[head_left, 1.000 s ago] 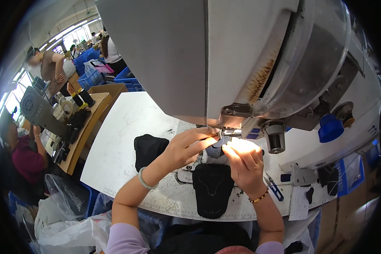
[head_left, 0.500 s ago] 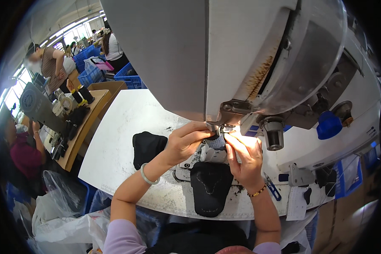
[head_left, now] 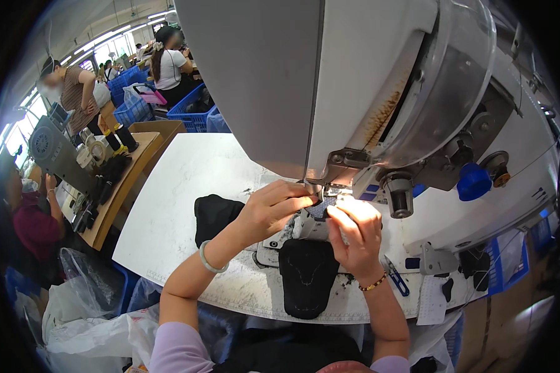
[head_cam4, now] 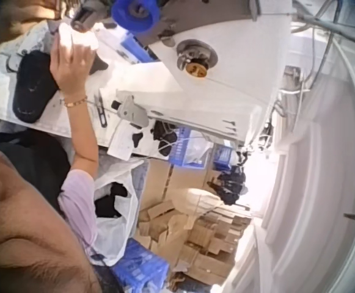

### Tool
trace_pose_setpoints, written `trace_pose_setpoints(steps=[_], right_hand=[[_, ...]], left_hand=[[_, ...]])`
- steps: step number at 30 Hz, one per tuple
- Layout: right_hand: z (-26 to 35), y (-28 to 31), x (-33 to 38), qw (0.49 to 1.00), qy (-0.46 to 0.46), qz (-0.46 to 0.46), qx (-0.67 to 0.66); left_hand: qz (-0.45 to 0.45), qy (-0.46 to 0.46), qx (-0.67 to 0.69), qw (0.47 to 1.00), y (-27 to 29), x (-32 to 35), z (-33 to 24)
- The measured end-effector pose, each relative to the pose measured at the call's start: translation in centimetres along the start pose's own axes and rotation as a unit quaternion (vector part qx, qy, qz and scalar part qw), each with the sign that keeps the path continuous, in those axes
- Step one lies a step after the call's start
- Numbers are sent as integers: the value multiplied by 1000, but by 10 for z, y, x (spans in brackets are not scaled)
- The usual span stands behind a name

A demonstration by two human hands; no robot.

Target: The person operates an industrial sewing machine to stitch black textured fabric pieces. They guide the fabric under the needle, pause to reposition it, and trim excess thread with scissors. The person handles multiple similar fabric pieces, sewing each one individually.

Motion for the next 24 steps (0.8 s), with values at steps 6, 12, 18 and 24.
trace_pose_setpoints(steps=[6, 12, 18, 24], right_hand=[[2, -6, 4, 997, 5, 15, 70], [1, -2, -1, 1000, -2, 5, 2], [-2, 1, 1, 1000, -10, 7, 2], [-7, 3, -4, 1000, -31, 0, -5]], left_hand=[[17, -2, -46, 999, 3, -2, -9], [31, -12, -95, 995, 5, -7, -24], [66, -37, -174, 982, 3, -11, -41], [112, -46, -211, 970, 0, -11, -47]])
Point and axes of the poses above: each hand's wrist, its own x-axis away from the middle knuckle, its own y-axis out of the back of the hand, z = x × y, the point moved 9 cm from there along -x, towards the middle knuckle, and after that the axes turned 13 degrees about -x, right-handed, at the moved point
